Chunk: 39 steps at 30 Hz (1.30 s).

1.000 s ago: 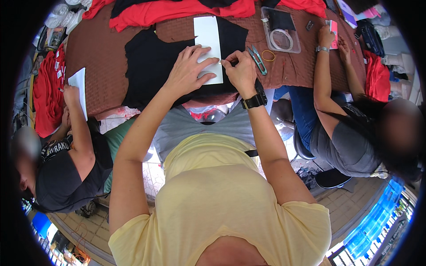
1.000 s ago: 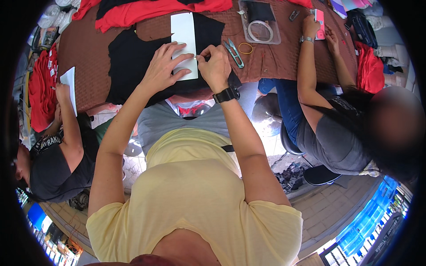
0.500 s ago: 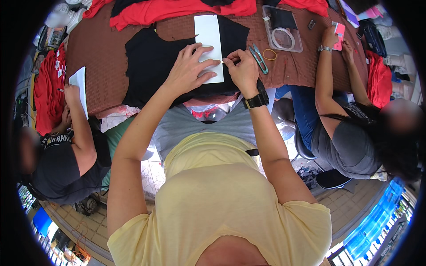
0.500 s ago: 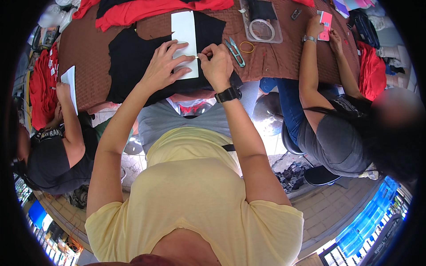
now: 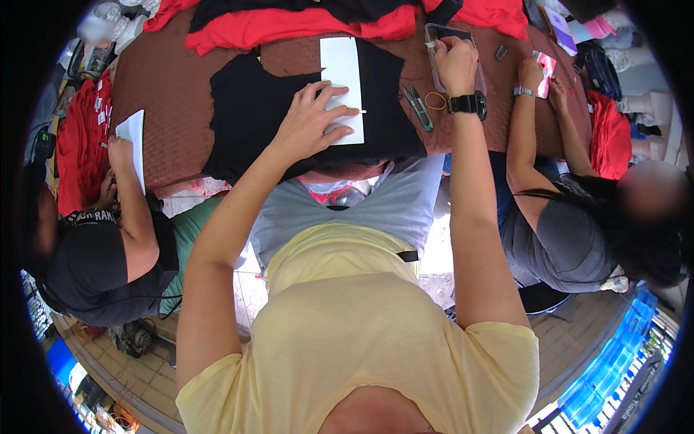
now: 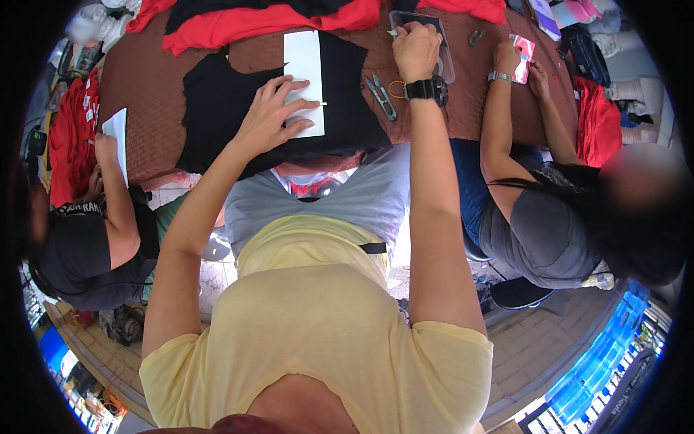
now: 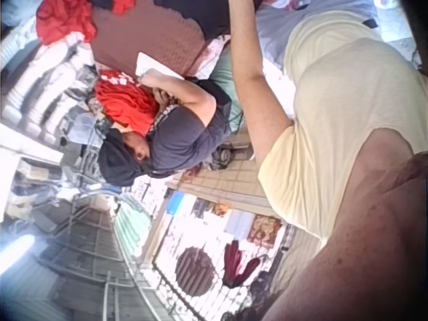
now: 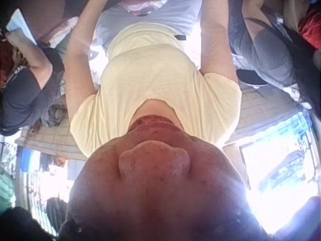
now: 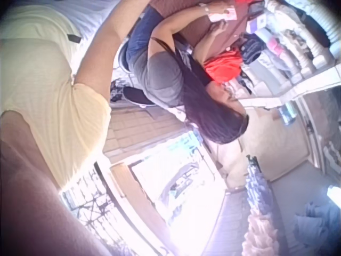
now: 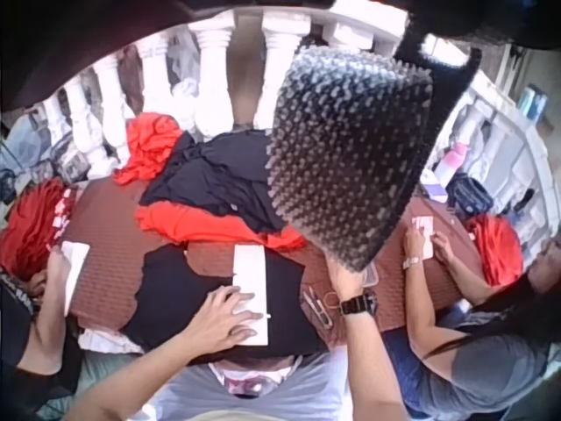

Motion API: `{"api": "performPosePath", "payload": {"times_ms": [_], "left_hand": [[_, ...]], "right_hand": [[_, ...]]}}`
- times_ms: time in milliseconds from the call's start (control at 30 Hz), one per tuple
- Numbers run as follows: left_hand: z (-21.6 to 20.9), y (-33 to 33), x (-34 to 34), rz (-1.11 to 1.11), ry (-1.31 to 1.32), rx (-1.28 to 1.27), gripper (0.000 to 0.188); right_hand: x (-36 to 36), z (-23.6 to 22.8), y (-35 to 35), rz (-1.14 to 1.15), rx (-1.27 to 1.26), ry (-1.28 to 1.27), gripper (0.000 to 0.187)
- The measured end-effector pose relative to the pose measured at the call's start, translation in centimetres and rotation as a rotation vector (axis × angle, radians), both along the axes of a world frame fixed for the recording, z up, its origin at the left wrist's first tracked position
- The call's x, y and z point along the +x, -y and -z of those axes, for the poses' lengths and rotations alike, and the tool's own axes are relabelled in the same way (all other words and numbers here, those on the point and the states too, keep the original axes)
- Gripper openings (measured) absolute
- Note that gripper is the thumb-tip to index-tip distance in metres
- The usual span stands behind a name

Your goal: The person places a paper guide over a black garment piece, marks the location, and then uses a needle and thread to sew a small white label onto the fabric by hand.

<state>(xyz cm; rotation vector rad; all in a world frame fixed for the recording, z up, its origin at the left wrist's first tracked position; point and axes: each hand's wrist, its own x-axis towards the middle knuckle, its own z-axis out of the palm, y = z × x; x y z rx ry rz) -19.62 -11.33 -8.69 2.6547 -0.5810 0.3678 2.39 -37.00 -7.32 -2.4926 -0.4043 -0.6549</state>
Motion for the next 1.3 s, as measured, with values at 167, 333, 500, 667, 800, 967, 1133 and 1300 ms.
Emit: {"api": "performPosePath", "payload": {"times_ms": [167,333,500,667,800,967,1133,1300], "left_hand": [[-0.1,0.0,-0.1,0.000,0.006,0.006,0.033],[-0.1,0.1,0.0,-0.002,0.004,0.012,0.034],[0.1,-0.1,-0.3,-0.018,-0.020,0.012,0.034],[0.0,0.2,-0.1,-0.007,-0.005,0.002,0.034],[-0.2,0.2,-0.1,-0.020,-0.035,0.007,0.034],[-0.1,0.2,-0.1,-0.020,-0.032,0.002,0.033],[0.0,0.2,0.0,-0.017,-0.021,0.004,0.033],[-0.1,0.3,0.0,-0.018,-0.023,0.002,0.033]], "right_hand": [[1.2,0.6,-0.4,-0.053,-0.093,-0.093,0.016],[0.9,1.3,-1.1,-0.162,-0.070,0.180,0.008],[-3.4,0.0,-2.6,-0.452,0.005,0.067,0.008],[-10.0,-0.2,-3.5,-0.847,0.076,-0.595,0.010],[-11.1,0.4,-3.9,-0.845,-0.001,-0.527,0.009],[-11.0,0.3,-4.0,-0.870,-0.038,-0.454,0.009],[-10.7,0.2,-4.1,-0.865,-0.060,-0.499,0.009],[-10.5,0.3,-4.3,-0.859,-0.123,-0.484,0.010]]}}
